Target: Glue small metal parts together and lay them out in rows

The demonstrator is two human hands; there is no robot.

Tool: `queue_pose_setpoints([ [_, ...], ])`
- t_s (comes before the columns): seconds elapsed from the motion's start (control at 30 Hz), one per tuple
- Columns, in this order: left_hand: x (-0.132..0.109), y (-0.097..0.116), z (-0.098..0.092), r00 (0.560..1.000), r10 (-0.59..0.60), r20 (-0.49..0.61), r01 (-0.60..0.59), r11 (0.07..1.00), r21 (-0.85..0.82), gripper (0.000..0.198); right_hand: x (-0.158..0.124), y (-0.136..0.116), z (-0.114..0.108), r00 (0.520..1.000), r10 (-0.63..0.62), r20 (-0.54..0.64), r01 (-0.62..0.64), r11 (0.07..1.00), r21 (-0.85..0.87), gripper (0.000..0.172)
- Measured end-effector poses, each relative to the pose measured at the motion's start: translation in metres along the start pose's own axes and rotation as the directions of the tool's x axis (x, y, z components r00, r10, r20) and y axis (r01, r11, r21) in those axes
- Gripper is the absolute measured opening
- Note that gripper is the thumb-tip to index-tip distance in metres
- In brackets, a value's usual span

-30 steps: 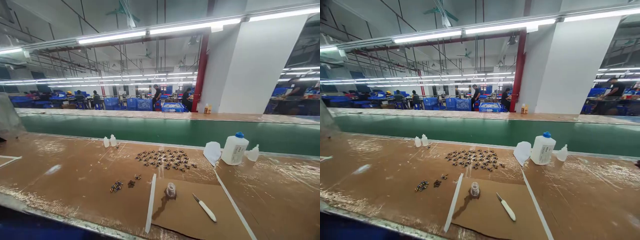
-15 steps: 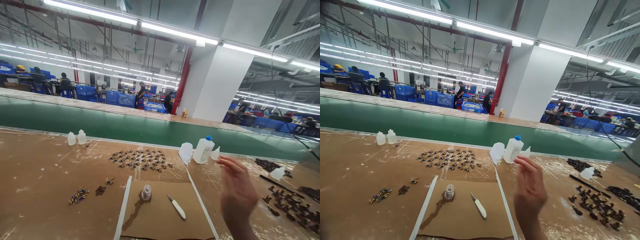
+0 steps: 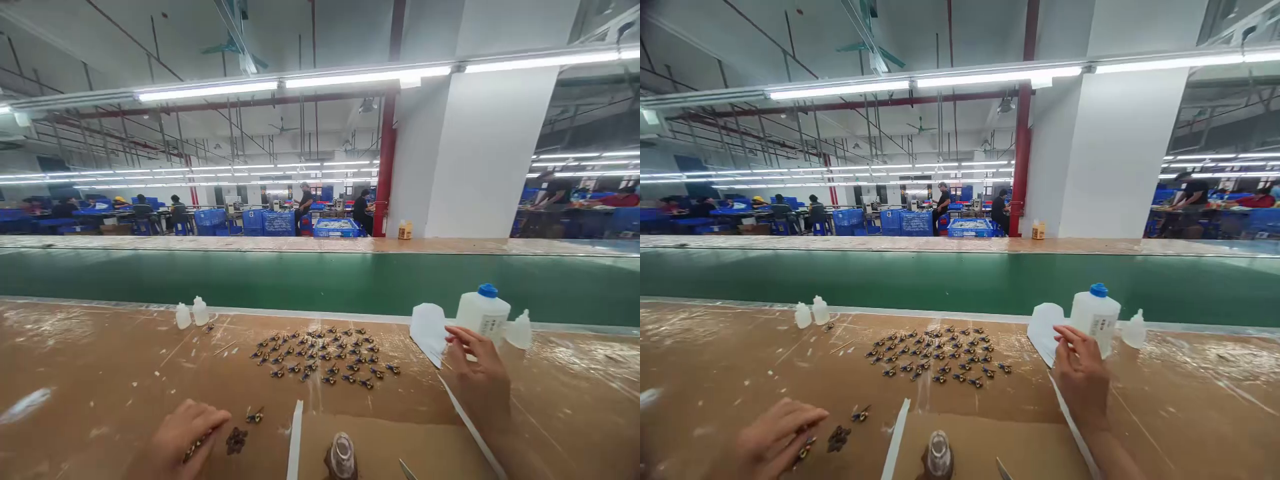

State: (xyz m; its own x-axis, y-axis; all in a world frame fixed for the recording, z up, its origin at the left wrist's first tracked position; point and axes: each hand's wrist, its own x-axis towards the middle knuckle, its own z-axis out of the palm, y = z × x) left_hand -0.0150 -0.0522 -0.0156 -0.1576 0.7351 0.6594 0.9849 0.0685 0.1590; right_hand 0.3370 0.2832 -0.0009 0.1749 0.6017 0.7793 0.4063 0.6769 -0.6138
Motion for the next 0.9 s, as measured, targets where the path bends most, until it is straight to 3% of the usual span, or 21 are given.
queue_pose_setpoints([
  [0.1,0.008,-0.012,0.014,0.975,0.074,0.212,-0.059,0.995,-0.077,0.019,-0.003,0.009,-0.001,0.997,0.076,0.019,-0.076,0.997,-0.021,0.028],
  [0.3,0.019,-0.009,0.02,0.914,-0.045,0.404,0.044,0.999,0.011,0.017,-0.005,0.011,0.003,0.984,0.167,0.064,-0.165,0.986,-0.035,0.026],
  [0.4,0.024,-0.002,0.015,0.863,-0.055,0.502,0.019,0.997,0.076,0.016,-0.006,0.009,0.004,0.978,0.196,0.068,-0.194,0.98,-0.044,0.026],
  [0.57,0.028,0.002,0.018,0.871,0.018,0.491,-0.078,0.992,0.102,0.02,-0.004,0.005,0.001,0.975,0.213,0.06,-0.209,0.976,-0.064,0.027],
  [0.77,0.027,-0.003,0.025,0.882,0.197,0.427,-0.266,0.958,0.108,0.021,-0.003,0.002,0.0,0.981,0.188,0.045,-0.185,0.981,-0.056,0.027],
  [0.9,0.025,-0.006,0.027,0.901,0.223,0.372,-0.285,0.951,0.119,0.019,-0.004,0.002,0.001,0.987,0.156,0.047,-0.154,0.987,-0.039,0.027],
])
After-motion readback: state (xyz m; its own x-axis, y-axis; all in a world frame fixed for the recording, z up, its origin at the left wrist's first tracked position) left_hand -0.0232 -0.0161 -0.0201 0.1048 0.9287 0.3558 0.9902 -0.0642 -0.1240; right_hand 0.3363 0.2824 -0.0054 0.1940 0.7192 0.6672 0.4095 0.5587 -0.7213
